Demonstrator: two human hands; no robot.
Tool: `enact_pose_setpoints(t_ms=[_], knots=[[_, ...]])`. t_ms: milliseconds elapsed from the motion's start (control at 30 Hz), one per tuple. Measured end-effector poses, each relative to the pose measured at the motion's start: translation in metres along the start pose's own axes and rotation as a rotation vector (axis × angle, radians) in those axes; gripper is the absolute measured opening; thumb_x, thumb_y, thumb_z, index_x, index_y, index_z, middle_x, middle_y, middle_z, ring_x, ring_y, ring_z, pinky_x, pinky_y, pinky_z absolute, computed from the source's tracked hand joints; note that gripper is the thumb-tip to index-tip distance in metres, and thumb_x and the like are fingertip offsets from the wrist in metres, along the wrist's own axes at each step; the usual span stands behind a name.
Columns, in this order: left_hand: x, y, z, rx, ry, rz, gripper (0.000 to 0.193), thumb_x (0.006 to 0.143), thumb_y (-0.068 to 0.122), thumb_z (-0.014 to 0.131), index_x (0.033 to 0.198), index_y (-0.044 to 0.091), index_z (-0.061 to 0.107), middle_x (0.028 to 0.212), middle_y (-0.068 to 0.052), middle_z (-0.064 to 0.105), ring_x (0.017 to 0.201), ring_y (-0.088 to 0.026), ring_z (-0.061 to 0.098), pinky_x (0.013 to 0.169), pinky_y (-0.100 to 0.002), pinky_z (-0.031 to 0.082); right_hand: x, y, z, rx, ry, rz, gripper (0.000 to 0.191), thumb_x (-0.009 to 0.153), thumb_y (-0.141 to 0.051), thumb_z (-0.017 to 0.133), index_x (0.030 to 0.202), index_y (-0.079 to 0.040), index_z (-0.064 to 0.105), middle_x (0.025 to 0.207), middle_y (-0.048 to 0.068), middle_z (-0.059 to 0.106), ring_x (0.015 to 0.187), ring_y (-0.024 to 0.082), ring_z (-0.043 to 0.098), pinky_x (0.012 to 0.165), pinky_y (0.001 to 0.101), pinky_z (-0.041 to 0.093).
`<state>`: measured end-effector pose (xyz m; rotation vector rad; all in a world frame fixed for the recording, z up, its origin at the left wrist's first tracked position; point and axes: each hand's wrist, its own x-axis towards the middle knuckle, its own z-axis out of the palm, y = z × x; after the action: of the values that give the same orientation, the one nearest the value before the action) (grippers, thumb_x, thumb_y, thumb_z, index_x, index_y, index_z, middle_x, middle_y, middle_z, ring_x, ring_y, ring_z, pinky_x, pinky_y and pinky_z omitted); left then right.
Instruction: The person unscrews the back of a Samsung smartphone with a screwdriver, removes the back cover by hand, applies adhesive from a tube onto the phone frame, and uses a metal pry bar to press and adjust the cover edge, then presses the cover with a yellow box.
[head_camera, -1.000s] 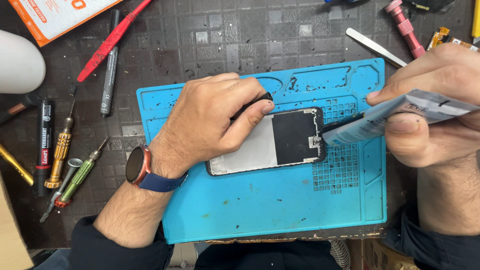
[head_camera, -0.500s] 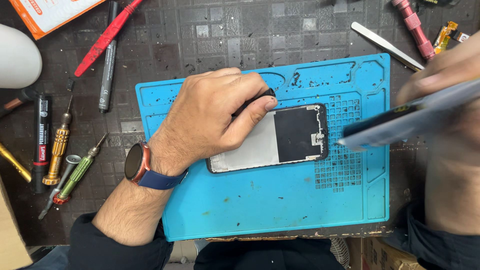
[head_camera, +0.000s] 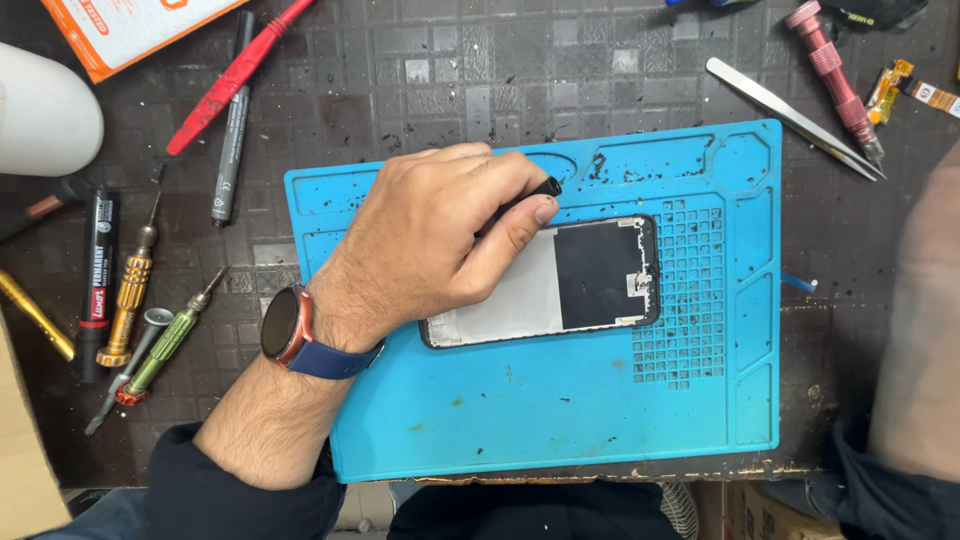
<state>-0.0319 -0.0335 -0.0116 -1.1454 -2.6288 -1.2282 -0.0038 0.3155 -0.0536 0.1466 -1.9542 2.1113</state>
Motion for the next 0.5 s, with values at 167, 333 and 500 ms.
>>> enact_pose_setpoints(t_ms=[167, 333, 500], knots=[[0.001, 0.001, -0.002, 0.006, -0.013, -0.013, 0.013, 0.104, 0.019, 0.066, 0.101, 0.006, 0.066, 0.076, -0.006, 0.064, 0.072, -0.025, 0.065, 0.066, -0.039, 0.051, -0.007, -0.003, 0.019, 0.003, -0.054, -0.013, 0.043, 0.113, -0.038, 0.057, 0.118, 0.004, 0.06, 0.094, 0.015, 0.064, 0.078, 0.019, 0.067, 0.073, 0.0284, 0.058], [-0.001, 0.0, -0.002, 0.005, -0.011, -0.01, 0.013, 0.104, 0.019, 0.065, 0.101, 0.007, 0.067, 0.076, -0.006, 0.063, 0.072, -0.025, 0.064, 0.066, -0.039, 0.051, -0.013, -0.001, 0.034, -0.005, -0.085, -0.018, 0.045, 0.115, -0.04, 0.055, 0.121, 0.004, 0.059, 0.096, 0.016, 0.064, 0.081, 0.02, 0.068, 0.076, 0.0294, 0.06], [-0.001, -0.002, -0.002, 0.001, -0.002, -0.002, 0.014, 0.104, 0.021, 0.065, 0.101, 0.007, 0.067, 0.076, -0.006, 0.063, 0.072, -0.025, 0.065, 0.066, -0.039, 0.052, -0.015, -0.001, 0.039, -0.005, -0.087, -0.015, 0.047, 0.118, -0.042, 0.053, 0.124, 0.005, 0.057, 0.097, 0.016, 0.064, 0.084, 0.021, 0.069, 0.079, 0.0303, 0.061]])
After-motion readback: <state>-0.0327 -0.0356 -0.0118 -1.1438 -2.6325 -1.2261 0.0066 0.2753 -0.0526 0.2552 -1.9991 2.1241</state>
